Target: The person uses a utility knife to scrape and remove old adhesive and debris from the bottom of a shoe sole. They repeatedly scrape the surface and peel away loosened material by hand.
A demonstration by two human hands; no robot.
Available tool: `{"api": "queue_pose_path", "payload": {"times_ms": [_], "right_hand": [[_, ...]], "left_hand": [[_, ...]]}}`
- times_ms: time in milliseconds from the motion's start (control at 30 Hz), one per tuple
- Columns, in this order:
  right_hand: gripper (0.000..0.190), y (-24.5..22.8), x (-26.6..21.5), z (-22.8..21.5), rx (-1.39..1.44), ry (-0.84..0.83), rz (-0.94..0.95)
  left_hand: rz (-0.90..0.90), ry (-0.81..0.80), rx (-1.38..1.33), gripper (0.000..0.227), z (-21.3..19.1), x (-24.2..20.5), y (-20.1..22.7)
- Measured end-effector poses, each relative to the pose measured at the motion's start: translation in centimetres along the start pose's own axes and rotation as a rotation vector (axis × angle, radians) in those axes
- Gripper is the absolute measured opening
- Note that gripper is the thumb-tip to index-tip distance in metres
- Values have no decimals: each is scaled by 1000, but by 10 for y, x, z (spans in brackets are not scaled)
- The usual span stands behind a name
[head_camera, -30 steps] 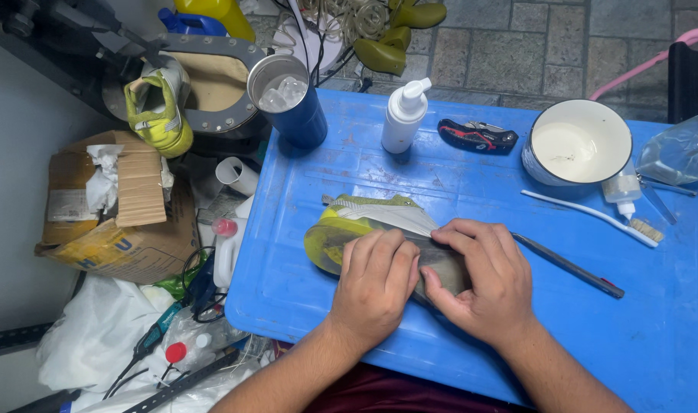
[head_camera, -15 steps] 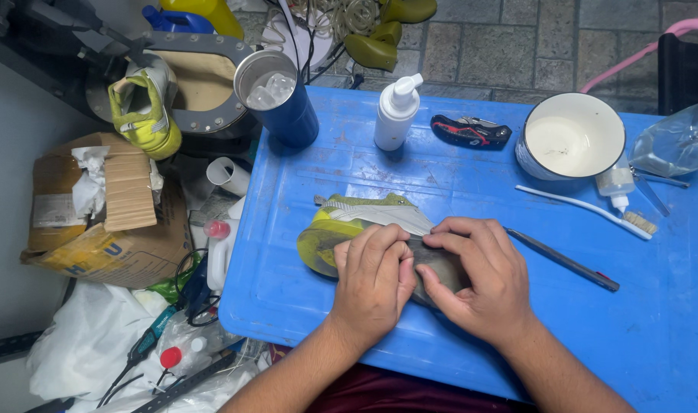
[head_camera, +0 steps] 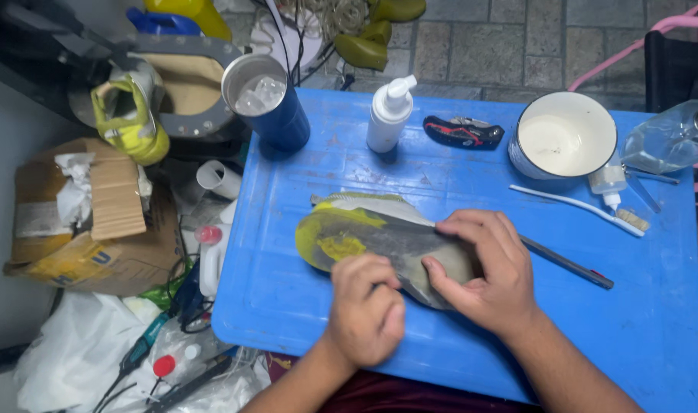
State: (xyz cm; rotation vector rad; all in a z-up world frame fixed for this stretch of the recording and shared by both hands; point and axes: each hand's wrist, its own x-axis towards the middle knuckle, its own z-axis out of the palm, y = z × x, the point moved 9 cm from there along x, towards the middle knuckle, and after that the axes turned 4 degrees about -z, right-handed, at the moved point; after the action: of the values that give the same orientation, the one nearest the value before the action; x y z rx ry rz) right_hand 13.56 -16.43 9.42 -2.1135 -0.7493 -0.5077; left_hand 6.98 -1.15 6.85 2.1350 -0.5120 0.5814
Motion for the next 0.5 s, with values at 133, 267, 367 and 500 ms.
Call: {"api": "queue_pose_path", "payload": {"times_ms": [133,267,367,500], "right_hand": [[43,1,3,-1,16,-4,29],[41,-6,3,4,-57,-58,10],[39,-10,5,3,-47,-79,-17],[37,3,-1,-4,130,-143,73]], "left_hand": [[-69,22,75,19,-20,5,-10],[-101,68,195,25,-29,19,-11],[-114,37,258,33,-34,32,-13],[-89,-91,337,49,-23,42,-9]]}}
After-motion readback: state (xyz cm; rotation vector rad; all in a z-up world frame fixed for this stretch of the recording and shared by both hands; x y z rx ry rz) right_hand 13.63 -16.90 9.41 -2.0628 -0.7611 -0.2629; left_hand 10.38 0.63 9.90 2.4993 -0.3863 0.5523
